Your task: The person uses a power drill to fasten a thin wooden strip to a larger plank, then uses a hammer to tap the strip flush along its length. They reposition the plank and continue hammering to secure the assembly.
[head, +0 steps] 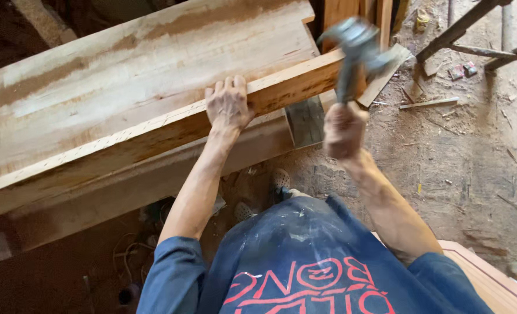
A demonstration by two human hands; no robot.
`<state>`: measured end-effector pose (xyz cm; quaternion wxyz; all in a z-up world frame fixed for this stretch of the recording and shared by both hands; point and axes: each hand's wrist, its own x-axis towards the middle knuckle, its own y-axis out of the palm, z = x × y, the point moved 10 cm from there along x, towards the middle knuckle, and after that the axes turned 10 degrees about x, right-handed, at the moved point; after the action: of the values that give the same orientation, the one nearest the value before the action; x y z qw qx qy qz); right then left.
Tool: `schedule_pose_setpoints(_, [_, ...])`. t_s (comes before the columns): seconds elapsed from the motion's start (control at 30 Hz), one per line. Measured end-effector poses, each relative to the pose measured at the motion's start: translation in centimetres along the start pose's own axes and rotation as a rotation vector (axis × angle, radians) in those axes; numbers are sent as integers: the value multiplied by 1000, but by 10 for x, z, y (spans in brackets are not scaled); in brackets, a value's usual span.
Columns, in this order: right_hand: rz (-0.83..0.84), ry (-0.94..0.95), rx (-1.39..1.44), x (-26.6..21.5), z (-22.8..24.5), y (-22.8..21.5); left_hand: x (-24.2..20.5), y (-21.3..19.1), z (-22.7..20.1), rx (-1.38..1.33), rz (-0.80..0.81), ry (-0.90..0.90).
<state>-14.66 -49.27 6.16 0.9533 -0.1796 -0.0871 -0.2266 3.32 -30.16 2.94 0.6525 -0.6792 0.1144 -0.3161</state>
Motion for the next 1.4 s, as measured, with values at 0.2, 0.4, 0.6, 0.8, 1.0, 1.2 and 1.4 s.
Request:
schedule_pose_setpoints(0.2, [112, 330, 121, -12, -30, 43, 5, 8, 3, 36, 16, 23])
schedule_pose_setpoints(0.4, [77, -14, -65, -21, -8, 42, -6, 10, 0, -31, 106, 7])
schedule_pose_setpoints(0.6, [116, 166, -166, -46, -30, 64, -3, 1, 28, -50, 184, 47])
schedule_pose_setpoints(0.8, [617, 185, -496, -86, -59, 166, -48, 9, 134, 10, 264, -64])
schedule_pose_setpoints(1.0, [839, -95, -661, -101, -57, 305, -92, -9, 178, -57, 23, -161])
schedule_pose_setpoints(1.2, [474, -557, -637, -94, -28, 358, -95, 3, 175, -16, 40, -192])
schedule_pose_setpoints(1.4, [455, -401, -217, -57, -20, 199, -89, -7, 170, 67, 71, -216])
